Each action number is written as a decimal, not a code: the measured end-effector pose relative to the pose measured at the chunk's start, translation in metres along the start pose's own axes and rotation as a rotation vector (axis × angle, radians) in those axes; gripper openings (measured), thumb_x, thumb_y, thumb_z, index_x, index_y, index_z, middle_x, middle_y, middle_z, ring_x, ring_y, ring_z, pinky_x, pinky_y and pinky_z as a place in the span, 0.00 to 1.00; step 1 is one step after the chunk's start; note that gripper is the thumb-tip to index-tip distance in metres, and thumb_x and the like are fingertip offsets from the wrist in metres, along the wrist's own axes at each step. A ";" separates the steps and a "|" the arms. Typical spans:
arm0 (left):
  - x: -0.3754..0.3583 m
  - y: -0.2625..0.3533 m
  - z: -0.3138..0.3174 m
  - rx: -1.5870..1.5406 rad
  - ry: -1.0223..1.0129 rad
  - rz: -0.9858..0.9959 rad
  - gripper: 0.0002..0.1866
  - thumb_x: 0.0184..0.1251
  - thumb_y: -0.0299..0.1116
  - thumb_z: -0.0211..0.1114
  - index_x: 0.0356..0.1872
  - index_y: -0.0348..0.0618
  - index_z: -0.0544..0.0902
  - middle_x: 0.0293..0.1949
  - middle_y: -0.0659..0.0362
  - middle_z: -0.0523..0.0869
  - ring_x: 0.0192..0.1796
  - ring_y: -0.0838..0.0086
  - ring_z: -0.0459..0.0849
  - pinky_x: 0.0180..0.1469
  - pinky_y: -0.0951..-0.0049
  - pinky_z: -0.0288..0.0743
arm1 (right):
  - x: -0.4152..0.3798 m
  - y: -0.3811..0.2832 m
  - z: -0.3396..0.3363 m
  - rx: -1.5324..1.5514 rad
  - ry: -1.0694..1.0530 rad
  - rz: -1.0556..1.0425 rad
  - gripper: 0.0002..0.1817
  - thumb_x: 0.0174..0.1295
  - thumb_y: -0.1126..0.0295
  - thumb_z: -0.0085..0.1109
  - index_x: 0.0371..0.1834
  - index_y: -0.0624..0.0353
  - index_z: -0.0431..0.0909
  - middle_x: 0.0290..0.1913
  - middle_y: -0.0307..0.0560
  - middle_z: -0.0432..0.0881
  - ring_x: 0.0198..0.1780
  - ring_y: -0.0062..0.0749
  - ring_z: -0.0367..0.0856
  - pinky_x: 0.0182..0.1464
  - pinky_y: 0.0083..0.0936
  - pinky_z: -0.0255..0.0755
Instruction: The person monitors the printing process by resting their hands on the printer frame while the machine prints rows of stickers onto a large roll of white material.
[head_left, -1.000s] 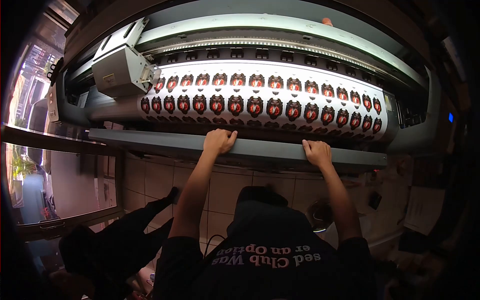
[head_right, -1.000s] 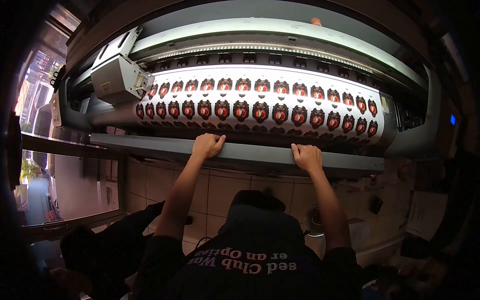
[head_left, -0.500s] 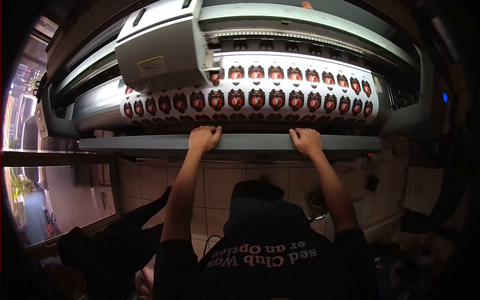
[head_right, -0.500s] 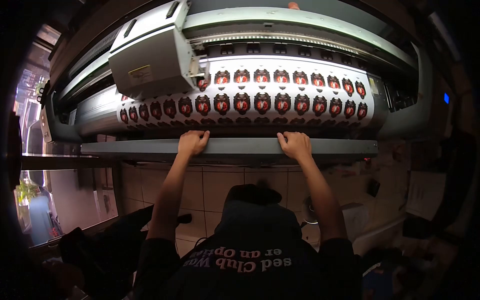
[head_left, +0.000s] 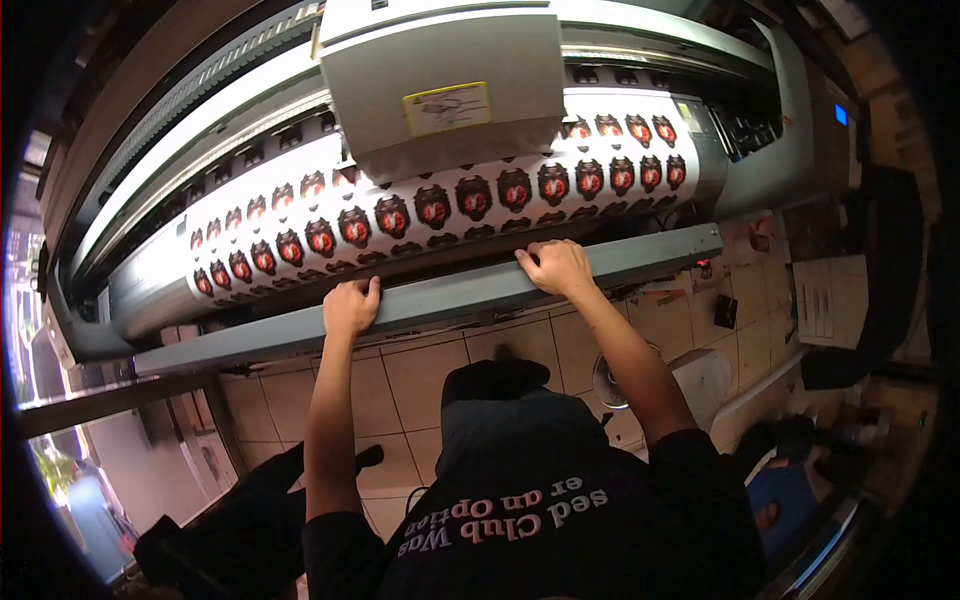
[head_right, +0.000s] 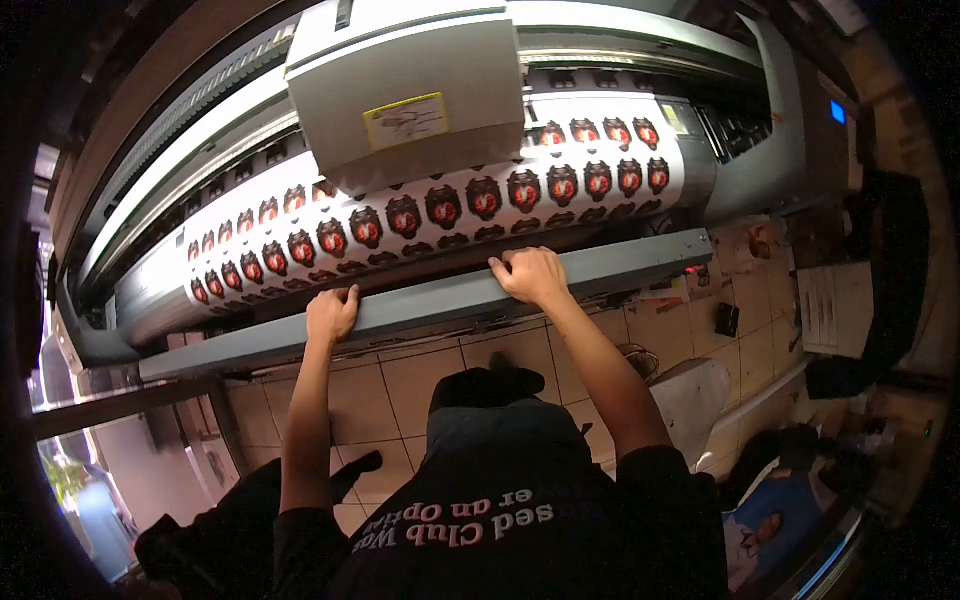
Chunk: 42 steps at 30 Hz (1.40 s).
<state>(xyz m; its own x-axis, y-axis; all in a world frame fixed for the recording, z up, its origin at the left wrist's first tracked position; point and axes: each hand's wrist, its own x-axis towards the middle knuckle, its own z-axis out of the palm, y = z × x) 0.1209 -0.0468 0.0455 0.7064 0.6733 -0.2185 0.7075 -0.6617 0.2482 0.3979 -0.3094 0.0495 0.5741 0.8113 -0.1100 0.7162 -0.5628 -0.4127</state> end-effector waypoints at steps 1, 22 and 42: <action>-0.001 0.002 -0.002 -0.005 0.005 -0.008 0.29 0.75 0.55 0.51 0.38 0.41 0.91 0.36 0.42 0.89 0.43 0.46 0.87 0.49 0.51 0.80 | 0.000 0.001 0.000 -0.011 -0.008 -0.008 0.26 0.69 0.46 0.50 0.34 0.58 0.88 0.31 0.58 0.87 0.39 0.57 0.86 0.52 0.47 0.77; -0.001 0.003 0.000 -0.038 0.045 -0.016 0.26 0.74 0.54 0.53 0.35 0.44 0.91 0.32 0.42 0.88 0.40 0.44 0.87 0.47 0.49 0.80 | -0.001 0.007 0.008 0.077 0.028 0.034 0.25 0.66 0.45 0.55 0.33 0.57 0.87 0.33 0.56 0.88 0.39 0.55 0.86 0.51 0.47 0.77; 0.000 0.001 -0.002 -0.058 0.010 -0.018 0.26 0.73 0.54 0.53 0.35 0.43 0.91 0.33 0.43 0.88 0.40 0.45 0.88 0.47 0.49 0.80 | 0.000 -0.001 -0.002 0.044 -0.019 0.027 0.25 0.66 0.45 0.54 0.36 0.58 0.87 0.35 0.56 0.88 0.43 0.54 0.87 0.55 0.46 0.76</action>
<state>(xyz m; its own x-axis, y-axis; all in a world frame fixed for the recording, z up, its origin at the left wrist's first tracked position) 0.1214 -0.0463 0.0477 0.6930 0.6884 -0.2142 0.7175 -0.6295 0.2982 0.3978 -0.3092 0.0523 0.5853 0.7988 -0.1389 0.6819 -0.5777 -0.4487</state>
